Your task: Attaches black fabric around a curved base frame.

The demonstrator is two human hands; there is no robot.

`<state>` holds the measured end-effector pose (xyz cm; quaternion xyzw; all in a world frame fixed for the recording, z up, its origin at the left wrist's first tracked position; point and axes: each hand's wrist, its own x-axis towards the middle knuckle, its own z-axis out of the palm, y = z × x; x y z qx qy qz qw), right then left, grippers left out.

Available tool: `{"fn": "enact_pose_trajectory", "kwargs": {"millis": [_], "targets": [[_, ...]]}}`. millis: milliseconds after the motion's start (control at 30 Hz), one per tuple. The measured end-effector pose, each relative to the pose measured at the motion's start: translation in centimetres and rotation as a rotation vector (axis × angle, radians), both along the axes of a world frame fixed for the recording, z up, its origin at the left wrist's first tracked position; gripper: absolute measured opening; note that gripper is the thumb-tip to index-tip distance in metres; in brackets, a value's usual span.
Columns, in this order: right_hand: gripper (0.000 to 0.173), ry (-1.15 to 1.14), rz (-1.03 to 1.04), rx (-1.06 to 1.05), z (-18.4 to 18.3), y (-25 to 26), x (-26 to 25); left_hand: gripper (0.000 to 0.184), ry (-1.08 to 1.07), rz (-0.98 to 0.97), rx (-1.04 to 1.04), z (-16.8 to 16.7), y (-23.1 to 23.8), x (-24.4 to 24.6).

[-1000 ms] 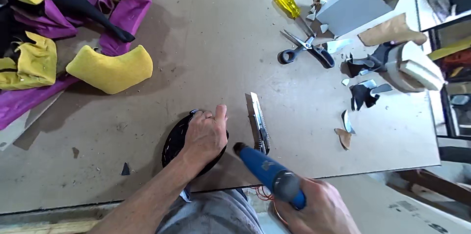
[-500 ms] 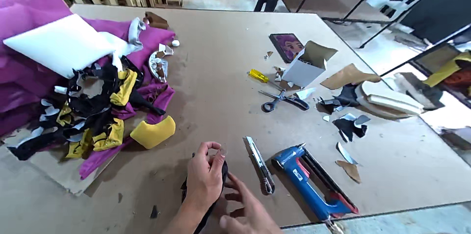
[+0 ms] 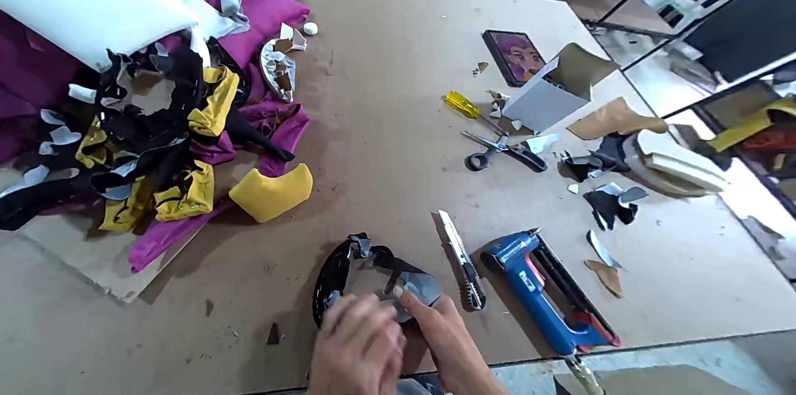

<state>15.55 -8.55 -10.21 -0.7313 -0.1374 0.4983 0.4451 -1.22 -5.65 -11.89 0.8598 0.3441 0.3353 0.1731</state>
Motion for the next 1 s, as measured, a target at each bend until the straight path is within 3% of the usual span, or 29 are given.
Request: {"fn": "enact_pose_trajectory", "kwargs": {"millis": [67, 133, 267, 333, 467, 633, 733, 1000], "targets": [[0.025, -0.003, -0.042, -0.016, 0.2, 0.7, -0.4, 0.041, 0.133, 0.2, -0.129, 0.0, 2.4, -0.7], [0.025, 0.106, -0.113, 0.013, 0.6, 1.0, -1.0, 0.062, 0.17, 0.279, -0.307, -0.8, 4.6, -1.2], [0.03, 0.243, -0.196, 0.132, 0.2, 0.0, -2.1, 0.073, -0.029, 0.25, -0.558, -0.8, 6.9, -1.6], [0.038, 0.27, -0.226, 0.191, 0.1, -0.7, -2.7, 0.068, -0.108, 0.255, -0.589, -0.5, 7.9, -1.9], [0.041, 0.291, -0.253, 0.258, 0.7, -0.8, -3.6, 0.025, -0.098, 0.169, -0.241, 1.0, 6.0, -2.2], [0.038, 0.141, -0.149, 0.142, 1.0, -0.4, -3.8, 0.038, 0.064, 0.058, -0.23, -0.1, 2.3, -0.7], [0.046, 0.144, -0.074, 0.111, 1.0, -0.7, -3.9, 0.027, 0.118, 0.065, -0.169, -0.3, 1.5, -0.3], [0.032, 0.218, -0.066, 0.139, 0.4, -0.9, -4.7, 0.019, 0.159, 0.131, -0.289, -0.2, 0.9, 1.0]]}}
